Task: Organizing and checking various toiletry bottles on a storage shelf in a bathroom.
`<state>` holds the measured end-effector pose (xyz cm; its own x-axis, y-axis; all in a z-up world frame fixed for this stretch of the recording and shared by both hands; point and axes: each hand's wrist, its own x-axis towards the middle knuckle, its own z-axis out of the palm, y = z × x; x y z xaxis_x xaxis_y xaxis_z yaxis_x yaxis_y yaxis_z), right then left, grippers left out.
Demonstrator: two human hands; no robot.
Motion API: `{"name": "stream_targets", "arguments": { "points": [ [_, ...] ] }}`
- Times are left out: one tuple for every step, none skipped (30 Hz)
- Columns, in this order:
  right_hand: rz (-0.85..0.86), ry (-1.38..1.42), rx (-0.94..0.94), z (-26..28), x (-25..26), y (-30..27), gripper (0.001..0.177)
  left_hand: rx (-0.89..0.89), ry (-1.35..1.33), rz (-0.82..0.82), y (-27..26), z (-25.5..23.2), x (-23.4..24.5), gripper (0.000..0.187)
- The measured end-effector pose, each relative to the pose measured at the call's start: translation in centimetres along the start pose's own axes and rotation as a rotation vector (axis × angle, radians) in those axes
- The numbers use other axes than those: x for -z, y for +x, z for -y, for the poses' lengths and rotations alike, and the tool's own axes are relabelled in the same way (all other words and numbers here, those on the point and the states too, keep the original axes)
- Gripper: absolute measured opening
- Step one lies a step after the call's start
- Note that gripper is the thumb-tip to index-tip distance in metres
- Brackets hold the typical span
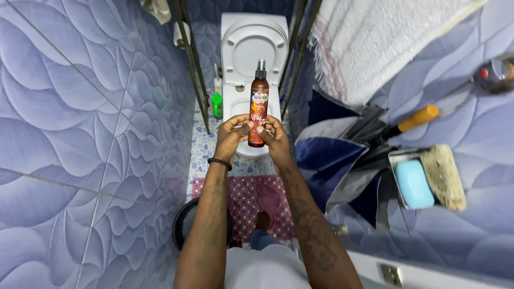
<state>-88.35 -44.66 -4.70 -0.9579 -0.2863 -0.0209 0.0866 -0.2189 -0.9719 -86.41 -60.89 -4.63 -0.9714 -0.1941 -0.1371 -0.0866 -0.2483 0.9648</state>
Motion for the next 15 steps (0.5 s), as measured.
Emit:
{"name": "stream_targets", "arguments": {
  "points": [
    [0.01, -0.002, 0.003, -0.3, 0.3, 1.1, 0.055, -0.007, -0.003, -0.007, 0.7, -0.2, -0.2, 0.039],
    [0.039, 0.017, 0.027, -0.5, 0.7, 2.2, 0.056, -0.015, -0.015, -0.014, 1.4, -0.3, -0.4, 0.039],
    [0.068, 0.038, 0.047, -1.0, 1.0, 3.0, 0.056, -0.018, -0.028, -0.024, 1.9, -0.2, -0.5, 0.039],
    [0.078, 0.036, 0.045, -0.8, 1.1, 3.7, 0.056, -0.021, -0.03, -0.033, 2.3, -0.4, -0.8, 0.039],
    [0.083, 0.026, 0.031, -0.5, 1.1, 4.5, 0.057, -0.029, -0.026, -0.052, 2.7, -0.7, -0.9, 0.039],
    [0.087, 0.015, 0.017, -0.2, 1.2, 5.2, 0.057, -0.037, -0.022, -0.07, 3.1, -0.9, -1.0, 0.039],
    [0.099, 0.014, 0.017, -0.1, 1.2, 6.0, 0.057, -0.042, -0.024, -0.08, 3.7, -0.8, -1.1, 0.039],
    [0.107, -0.006, 0.002, 0.0, 1.3, 6.7, 0.057, -0.044, -0.032, -0.089, 4.4, -0.7, -1.1, 0.039],
    [0.112, -0.028, -0.017, 0.2, 1.4, 7.1, 0.057, -0.041, -0.043, -0.098, 4.7, -0.5, -1.3, 0.04],
    [0.121, -0.031, -0.021, 0.6, 1.5, 7.3, 0.057, -0.042, -0.047, -0.107, 5.1, -0.3, -1.4, 0.04],
    [0.131, -0.043, -0.033, 1.0, 1.5, 7.6, 0.056, -0.055, -0.065, -0.116, 5.4, -0.1, -1.4, 0.039],
    [0.141, -0.055, -0.045, 1.4, 1.4, 7.8, 0.056, -0.068, -0.084, -0.125, 5.7, 0.1, -1.4, 0.039],
    [0.148, -0.058, -0.048, 1.2, 1.6, 8.1, 0.056, -0.069, -0.087, -0.132, 6.0, 0.2, -1.6, 0.039],
    [0.156, -0.044, -0.053, 1.0, 1.8, 8.4, 0.056, -0.071, -0.1, -0.142, 6.2, 0.4, -1.7, 0.039],
    [0.162, -0.031, -0.059, 0.7, 2.0, 8.5, 0.056, -0.071, -0.113, -0.15, 6.4, 0.7, -1.9, 0.039]
  ]
}}
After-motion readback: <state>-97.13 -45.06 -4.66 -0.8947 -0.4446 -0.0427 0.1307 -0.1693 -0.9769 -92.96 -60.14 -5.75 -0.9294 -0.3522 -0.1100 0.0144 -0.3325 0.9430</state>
